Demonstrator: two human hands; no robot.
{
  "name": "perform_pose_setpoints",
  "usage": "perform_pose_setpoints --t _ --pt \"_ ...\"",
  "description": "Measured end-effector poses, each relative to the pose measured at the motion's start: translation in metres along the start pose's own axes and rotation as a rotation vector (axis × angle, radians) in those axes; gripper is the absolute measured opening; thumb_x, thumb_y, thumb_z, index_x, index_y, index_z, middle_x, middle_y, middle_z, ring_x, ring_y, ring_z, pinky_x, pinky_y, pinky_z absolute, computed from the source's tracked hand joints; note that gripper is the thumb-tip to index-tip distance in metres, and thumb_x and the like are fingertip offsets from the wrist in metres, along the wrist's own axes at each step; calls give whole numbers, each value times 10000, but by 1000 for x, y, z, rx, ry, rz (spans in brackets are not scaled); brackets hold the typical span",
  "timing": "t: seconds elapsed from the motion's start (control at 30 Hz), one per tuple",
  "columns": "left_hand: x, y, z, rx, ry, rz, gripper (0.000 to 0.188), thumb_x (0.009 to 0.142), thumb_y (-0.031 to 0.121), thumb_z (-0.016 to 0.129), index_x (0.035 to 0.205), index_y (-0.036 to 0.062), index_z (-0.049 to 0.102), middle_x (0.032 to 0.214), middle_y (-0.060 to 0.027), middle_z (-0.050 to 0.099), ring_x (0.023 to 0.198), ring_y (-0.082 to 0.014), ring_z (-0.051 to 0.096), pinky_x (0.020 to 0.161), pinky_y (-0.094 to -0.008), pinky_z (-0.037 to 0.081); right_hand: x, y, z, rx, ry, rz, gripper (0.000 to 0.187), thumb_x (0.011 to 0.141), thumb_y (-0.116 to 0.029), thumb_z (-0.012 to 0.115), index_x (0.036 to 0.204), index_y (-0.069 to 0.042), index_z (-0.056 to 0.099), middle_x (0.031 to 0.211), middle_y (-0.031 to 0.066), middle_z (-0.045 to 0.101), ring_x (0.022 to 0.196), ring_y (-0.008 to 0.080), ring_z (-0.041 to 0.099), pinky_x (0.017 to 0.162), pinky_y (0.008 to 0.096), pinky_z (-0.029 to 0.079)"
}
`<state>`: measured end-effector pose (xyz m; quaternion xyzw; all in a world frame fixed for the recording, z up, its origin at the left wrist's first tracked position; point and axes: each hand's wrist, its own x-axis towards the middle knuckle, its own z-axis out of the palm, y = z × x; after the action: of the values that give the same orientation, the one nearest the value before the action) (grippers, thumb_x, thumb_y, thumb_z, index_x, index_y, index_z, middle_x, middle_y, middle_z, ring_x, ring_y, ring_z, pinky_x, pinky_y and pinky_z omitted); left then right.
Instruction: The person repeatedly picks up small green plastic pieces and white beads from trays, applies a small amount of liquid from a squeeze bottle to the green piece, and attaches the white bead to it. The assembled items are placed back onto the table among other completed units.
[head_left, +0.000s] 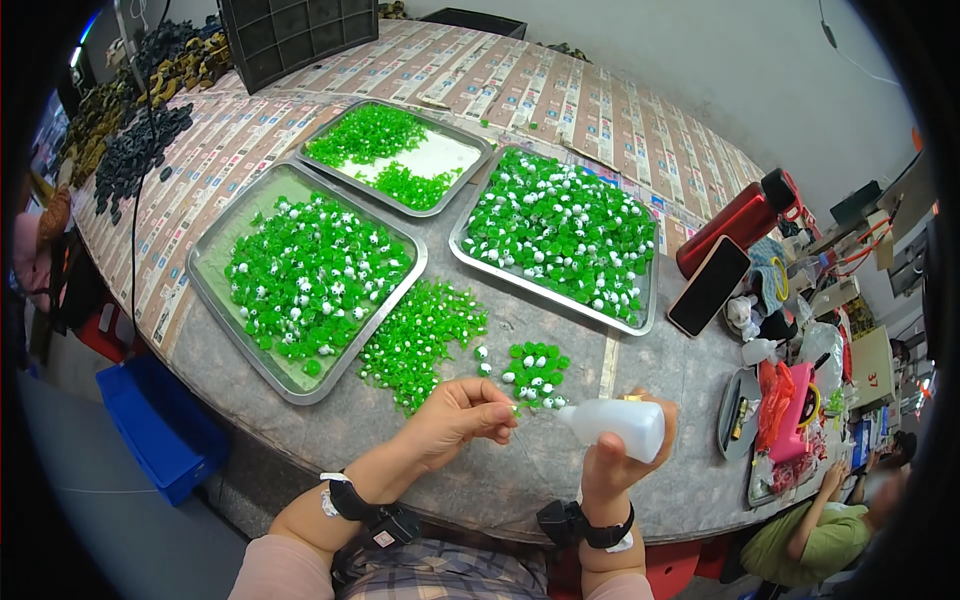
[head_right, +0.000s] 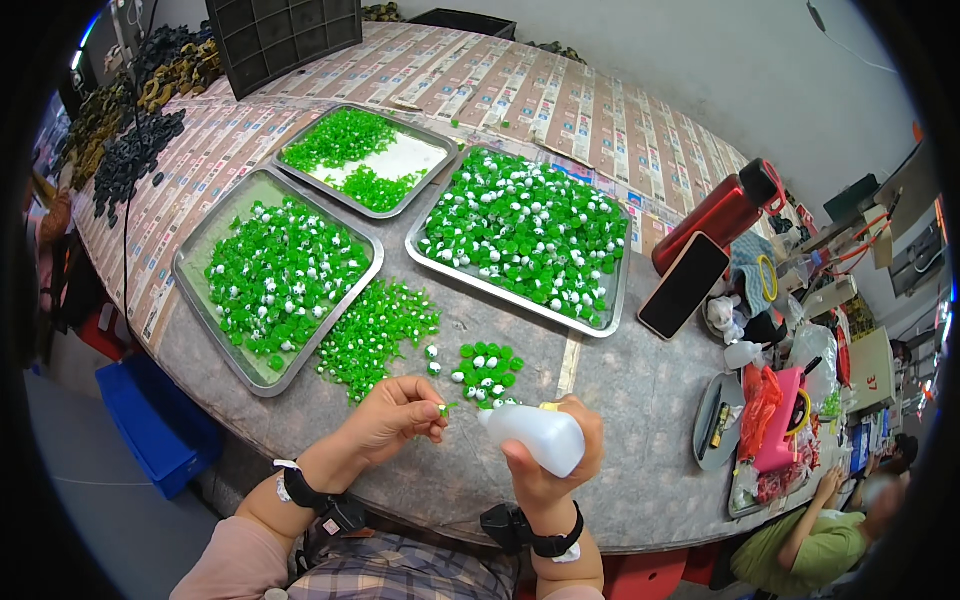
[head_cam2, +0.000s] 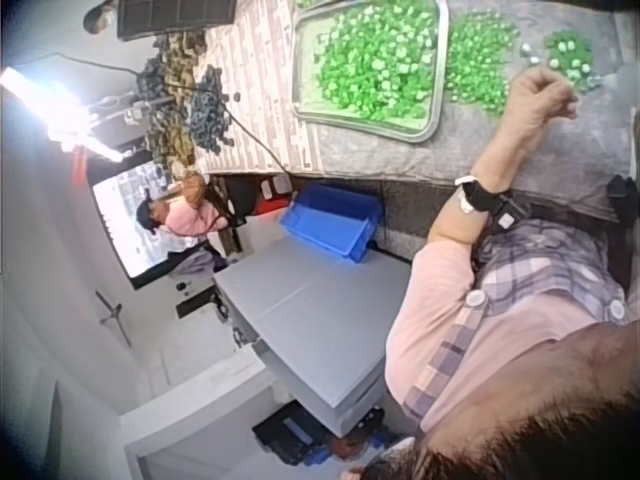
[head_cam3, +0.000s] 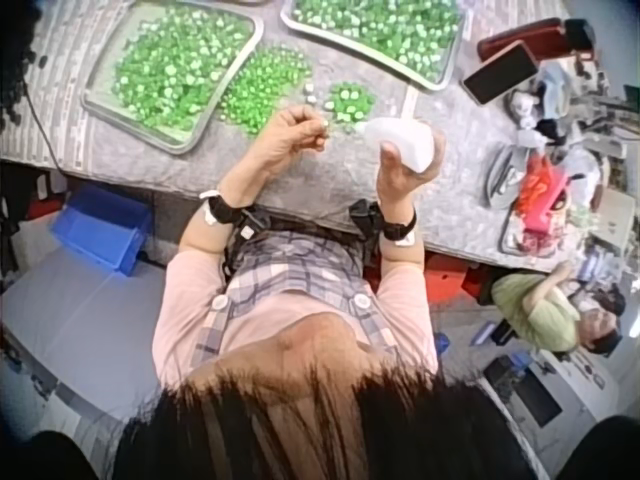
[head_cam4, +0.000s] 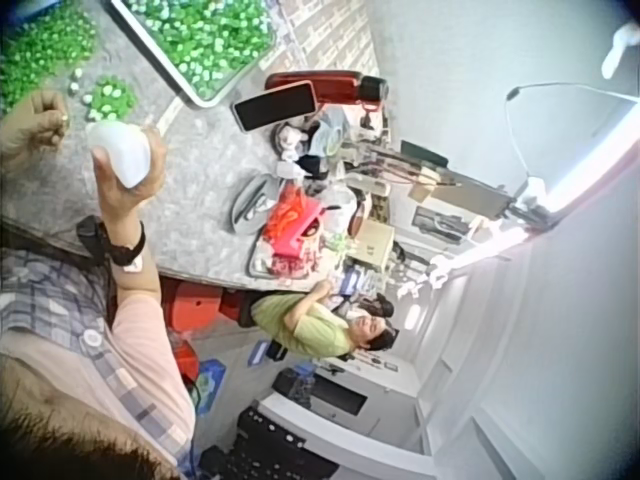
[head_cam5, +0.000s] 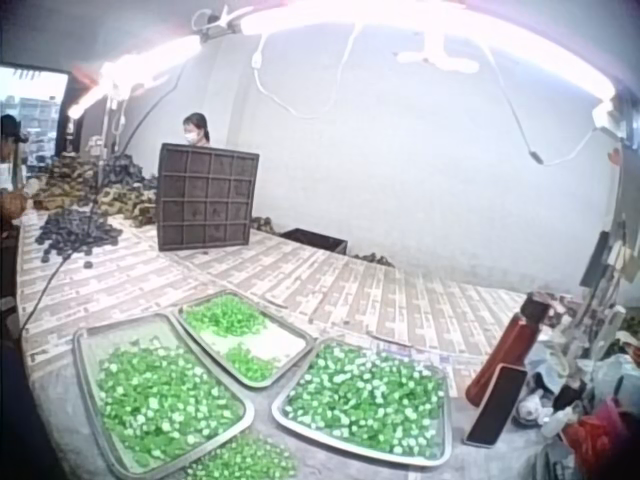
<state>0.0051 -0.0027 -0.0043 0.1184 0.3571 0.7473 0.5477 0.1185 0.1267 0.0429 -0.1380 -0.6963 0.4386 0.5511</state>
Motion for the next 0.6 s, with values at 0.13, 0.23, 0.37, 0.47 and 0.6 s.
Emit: perform_pose_setpoints --t 0.13,0.23,0.37,0.47,0.6 --pt "0 -1 4 165 51 188 79 757 66 593 822 26 571 757 -45 588 688 -104 563 645 -224 467 -3 -1 -3 42 25 21 548 614 -450 698 836 -16 447 715 38 461 590 140 452 522 264 369" --pt "0 -2 6 231 80 275 83 751 35 589 828 10 571 775 -44 583 706 -96 558 658 -215 463 -3 3 -3 31 10 -4 548 614 -450 698 839 -17 449 708 35 459 588 142 455 518 266 369" --pt "0 -2 5 222 78 290 86 750 17 583 834 1 571 800 -50 580 715 -97 558 660 -213 463 -2 4 -5 -9 -58 -41 542 615 -439 702 854 -20 455 701 37 460 585 142 456 515 265 368" --pt "-1 -2 6 228 91 292 90 750 18 583 838 2 573 797 -49 581 716 -98 558 658 -212 462 -1 2 -4 -6 -75 -15 538 613 -436 704 860 -25 460 701 42 465 587 140 459 516 263 368" --pt "-1 -1 6 224 84 295 93 750 22 585 841 2 575 793 -49 582 715 -98 558 658 -212 462 -4 2 -5 -6 -87 22 534 613 -429 707 857 -23 460 693 45 470 591 139 463 525 260 373"
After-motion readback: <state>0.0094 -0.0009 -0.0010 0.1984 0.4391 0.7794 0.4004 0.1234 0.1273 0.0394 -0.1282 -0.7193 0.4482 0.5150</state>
